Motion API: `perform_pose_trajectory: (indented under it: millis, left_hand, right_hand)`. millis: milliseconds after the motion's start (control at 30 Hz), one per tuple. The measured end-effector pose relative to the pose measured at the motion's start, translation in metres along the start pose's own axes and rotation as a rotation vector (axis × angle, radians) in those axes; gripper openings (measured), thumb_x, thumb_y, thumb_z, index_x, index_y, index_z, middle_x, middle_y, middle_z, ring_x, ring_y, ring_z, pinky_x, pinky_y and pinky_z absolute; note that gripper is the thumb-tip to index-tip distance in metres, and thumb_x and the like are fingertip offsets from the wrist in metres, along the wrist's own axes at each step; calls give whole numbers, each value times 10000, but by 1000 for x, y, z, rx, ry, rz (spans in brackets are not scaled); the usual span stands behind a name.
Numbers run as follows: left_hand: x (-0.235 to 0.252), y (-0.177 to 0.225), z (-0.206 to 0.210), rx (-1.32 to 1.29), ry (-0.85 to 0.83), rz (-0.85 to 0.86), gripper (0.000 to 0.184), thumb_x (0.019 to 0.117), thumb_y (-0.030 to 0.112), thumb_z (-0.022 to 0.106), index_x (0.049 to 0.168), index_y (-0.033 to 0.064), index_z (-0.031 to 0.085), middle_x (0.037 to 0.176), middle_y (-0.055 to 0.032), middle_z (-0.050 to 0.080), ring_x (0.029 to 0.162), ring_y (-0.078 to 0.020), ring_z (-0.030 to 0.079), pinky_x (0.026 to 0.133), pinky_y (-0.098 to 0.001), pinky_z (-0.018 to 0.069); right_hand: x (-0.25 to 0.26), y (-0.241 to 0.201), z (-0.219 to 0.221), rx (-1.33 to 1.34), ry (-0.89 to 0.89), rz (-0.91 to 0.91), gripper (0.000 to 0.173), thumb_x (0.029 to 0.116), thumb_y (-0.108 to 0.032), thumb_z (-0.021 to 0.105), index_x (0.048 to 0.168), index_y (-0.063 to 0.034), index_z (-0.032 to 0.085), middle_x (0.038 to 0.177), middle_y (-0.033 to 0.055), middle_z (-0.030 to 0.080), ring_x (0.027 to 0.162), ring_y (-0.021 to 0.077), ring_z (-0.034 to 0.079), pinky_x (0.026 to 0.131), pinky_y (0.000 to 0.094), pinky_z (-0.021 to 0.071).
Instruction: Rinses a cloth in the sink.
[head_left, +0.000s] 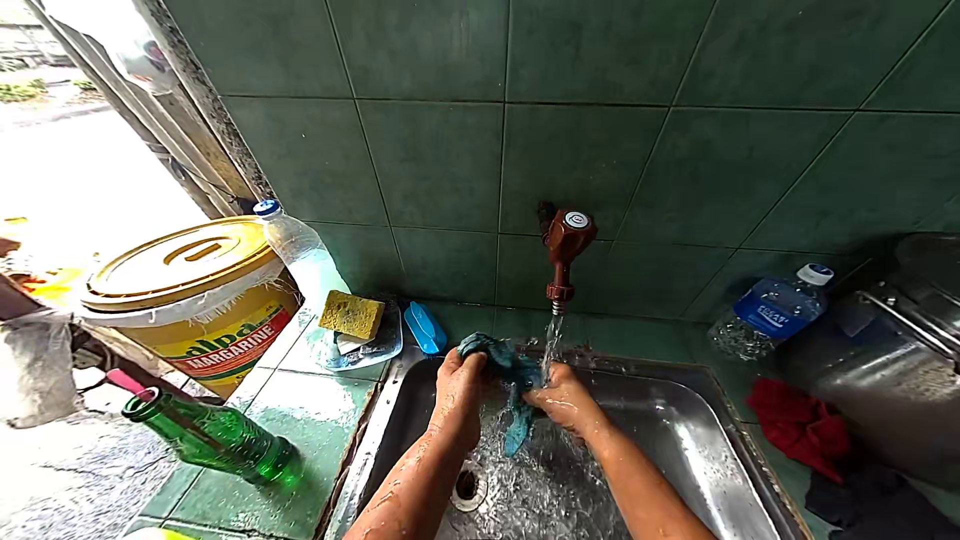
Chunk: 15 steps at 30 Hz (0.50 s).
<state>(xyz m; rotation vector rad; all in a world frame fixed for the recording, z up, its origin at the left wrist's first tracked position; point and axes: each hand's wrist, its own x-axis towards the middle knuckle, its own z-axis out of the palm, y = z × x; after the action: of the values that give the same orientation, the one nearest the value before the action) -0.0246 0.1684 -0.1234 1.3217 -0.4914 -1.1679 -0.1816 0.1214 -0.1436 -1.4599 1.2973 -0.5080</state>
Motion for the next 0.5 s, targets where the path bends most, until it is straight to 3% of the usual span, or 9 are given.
perform_pose_trajectory:
  millis: [100,167,267,333,367,400,500]
  left_hand:
    - [2,-18,-14,219,28,-253,624,980,185,631,1499,-9,345,1435,-272,479,1279,-386,518,994,-559,478]
    - [-2,-24,-15,205,-24,-387,675,1035,365,571,1546,16,300,1539,-277,387,1377,-426,444,1041,-616,443]
    - [-12,-28,-3,51,-218,-546,772,1070,609,250,1451,-47,395,1370,-318,504,1182,-442,569,931,-605,495]
    - [-9,-35,5,-77,-336,-622,949,1006,723,38,1345,-48,476,1152,-270,629,964,-381,660,828,-541,550]
    - [-5,-38,9,-161,-361,-633,987,975,755,-11,1348,-17,479,1091,-252,652,891,-366,673,775,-522,567]
    - [-1,-41,12,-262,-355,-638,983,954,776,-21,1347,24,475,1056,-239,665,857,-357,681,730,-503,577]
    - [8,-51,18,-543,-236,-603,877,979,770,126,1316,54,504,1031,-219,682,864,-333,700,716,-480,601]
  right_hand:
    - [1,-9,-9,-46,68,-101,420,797,-60,744,1185,54,631,1118,176,669,1038,227,658,922,406,547]
    - [0,-15,-11,-29,82,-141,441,775,-63,755,1185,45,634,1122,162,679,1054,209,662,937,383,546]
    - [-6,-21,-15,-3,63,-191,403,738,-62,761,1116,34,657,1070,133,687,995,178,670,895,356,557]
    - [-15,-27,-20,26,-14,-273,385,725,-61,745,1094,32,686,1072,115,697,992,153,675,894,332,566]
    - [-21,-29,-23,59,-60,-321,344,713,-60,735,1047,8,687,1023,82,696,949,127,675,857,312,572]
    - [-27,-30,-27,108,-110,-358,313,703,-55,725,1010,-12,686,967,53,703,896,107,682,809,298,582]
    - [-33,-33,-43,249,-272,-384,267,712,-51,692,978,-44,681,875,16,716,803,101,697,716,295,594]
